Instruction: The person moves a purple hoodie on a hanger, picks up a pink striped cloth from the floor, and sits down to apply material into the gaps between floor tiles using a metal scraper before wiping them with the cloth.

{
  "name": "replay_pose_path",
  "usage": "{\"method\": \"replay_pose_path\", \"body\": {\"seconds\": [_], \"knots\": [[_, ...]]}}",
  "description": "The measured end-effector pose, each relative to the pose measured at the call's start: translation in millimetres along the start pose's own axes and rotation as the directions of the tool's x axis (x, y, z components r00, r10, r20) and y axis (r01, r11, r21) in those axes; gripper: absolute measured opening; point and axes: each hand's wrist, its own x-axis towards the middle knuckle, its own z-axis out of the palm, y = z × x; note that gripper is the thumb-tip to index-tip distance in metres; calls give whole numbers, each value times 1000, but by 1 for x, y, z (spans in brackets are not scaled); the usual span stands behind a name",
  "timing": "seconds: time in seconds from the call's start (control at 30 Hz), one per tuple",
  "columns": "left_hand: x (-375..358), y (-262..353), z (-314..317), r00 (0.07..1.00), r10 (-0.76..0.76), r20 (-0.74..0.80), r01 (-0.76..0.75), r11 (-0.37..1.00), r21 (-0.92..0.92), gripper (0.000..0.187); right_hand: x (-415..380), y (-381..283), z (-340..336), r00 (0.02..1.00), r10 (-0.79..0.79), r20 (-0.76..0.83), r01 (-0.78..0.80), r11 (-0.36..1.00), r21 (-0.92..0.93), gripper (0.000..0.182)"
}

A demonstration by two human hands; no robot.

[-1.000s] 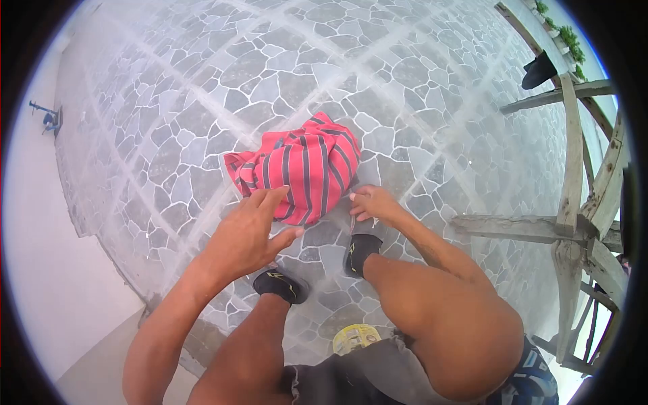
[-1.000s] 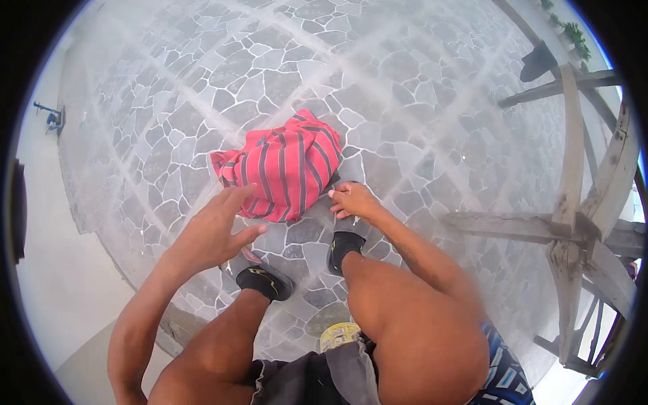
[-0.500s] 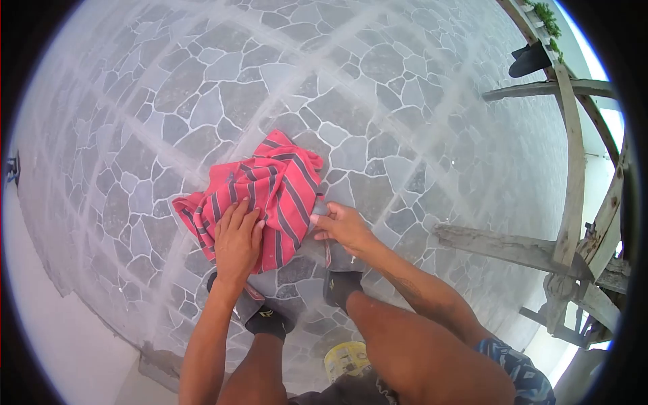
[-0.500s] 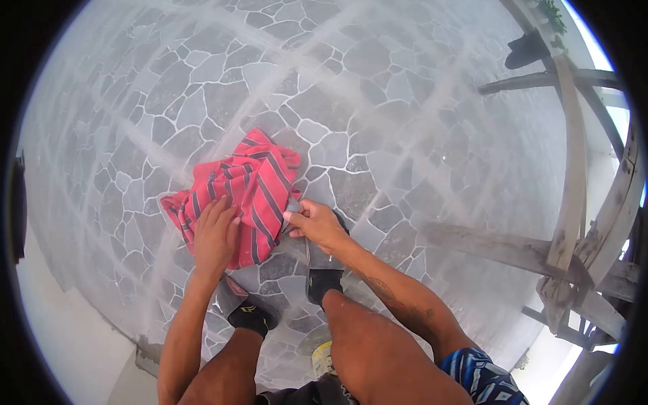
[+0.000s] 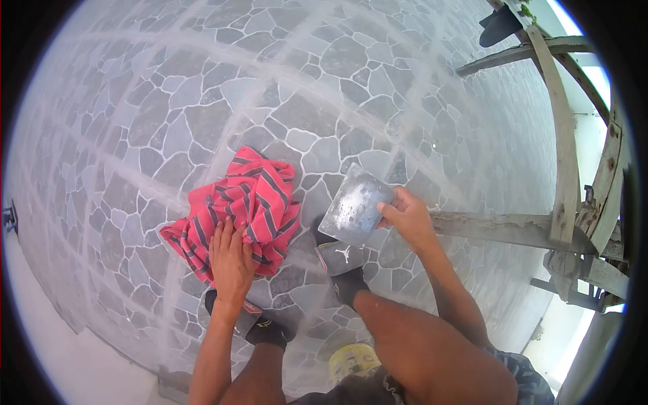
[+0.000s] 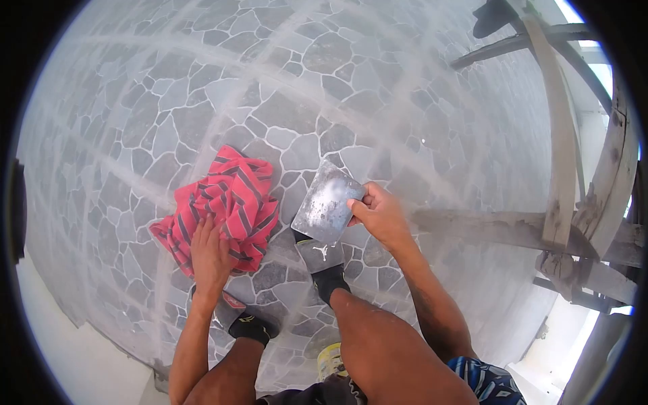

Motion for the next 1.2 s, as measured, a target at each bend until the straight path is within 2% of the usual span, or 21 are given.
{"method": "replay_pose_path", "body": {"seconds": [0.03, 0.07, 0.1, 0.17, 0.2, 0.23, 0.27, 0.3, 0.33, 0.4, 0.53, 0.63, 0.73, 0.77, 0.8, 0.83, 0.87, 0.93, 1.03, 1.13, 1.2], "knots": [[9, 3, -17, 982, -189, 24, 190, 970, -152, 36, 1, 1, 3, 1000, -12, 14, 11, 999, 31, 16], [18, 9, -46, 926, -368, 82, 375, 879, -295, 35, 0, 3, 7, 999, -18, 30, 16, 998, 60, 16], [23, 13, -69, 836, -521, 171, 541, 731, -415, 34, -2, 5, 11, 999, -17, 44, 13, 996, 88, 16], [27, -12, -94, 833, -553, -16, 411, 637, -652, 36, -1, 1, 19, 991, -2, 133, -9, 997, 83, 20], [31, -12, -113, 769, -639, -33, 351, 464, -813, 44, 0, -1, 22, 984, 5, 177, -19, 997, 78, 22], [32, -10, -134, 694, -720, -25, 252, 275, -928, 53, 1, -2, 24, 972, 20, 235, -58, 987, 153, 25], [27, -9, -150, 674, -687, -272, 242, 553, -797, 51, 3, -3, 27, 955, 30, 295, -101, 969, 227, 27], [18, -10, -167, 650, -576, -496, 243, 776, -582, 49, 6, -5, 30, 934, 33, 355, -146, 944, 296, 30], [3, -24, -187, 633, -671, -387, 193, 620, -760, 46, 9, -9, 34, 930, 63, 361, -210, 900, 382, 33], [-15, -40, -217, 526, -744, -412, 25, 498, -867, 46, 12, -15, 40, 918, 125, 377, -328, 773, 543, 37], [-19, -58, -257, 404, -759, -511, -227, 458, -860, 46, 5, -5, 44, 910, 178, 373, -336, 846, 415, 43], [9, -45, -246, 507, -744, -436, -222, 375, -900, 47, 2, 3, 37, 914, 179, 363, -341, 824, 452, 42], [39, -5, -193, 736, -658, -160, 66, 304, -950, 47, -4, 0, 33, 948, 149, 281, -269, 846, 461, 40], [42, 5, -167, 818, -573, -55, 221, 400, -890, 48, -7, -1, 35, 954, 134, 269, -251, 846, 471, 38], [40, 13, -141, 856, -516, 30, 279, 412, -867, 44, -9, -2, 37, 958, 119, 260, -235, 847, 477, 37], [33, 1, -111, 863, -489, 124, 367, 439, -820, 41, -10, -4, 40, 961, 104, 256, -220, 850, 479, 36], [25, -4, -82, 854, -469, 223, 399, 318, -860, 38, -11, -7, 43, 963, 101, 250, -207, 872, 444, 35], [13, 12, -66, 839, -471, 273, 421, 244, -874, 35, -15, -10, 52, 966, 96, 241, -184, 908, 376, 33], [5, 19, -68, 784, -499, 370, 442, 30, -896, 36, -18, -15, 70, 968, 49, 245, -126, 943, 308, 29], [0, 23, -76, 815, -459, 354, 314, -163, -935, 41, -27, -28, 92, 957, -29, 288, -18, 987, 158, 17], [-4, 35, -77, 799, -505, 328, 268, -189, -945, 46, -28, -26, 104, 930, -76, 359, 94, 995, -32, 20]]}}
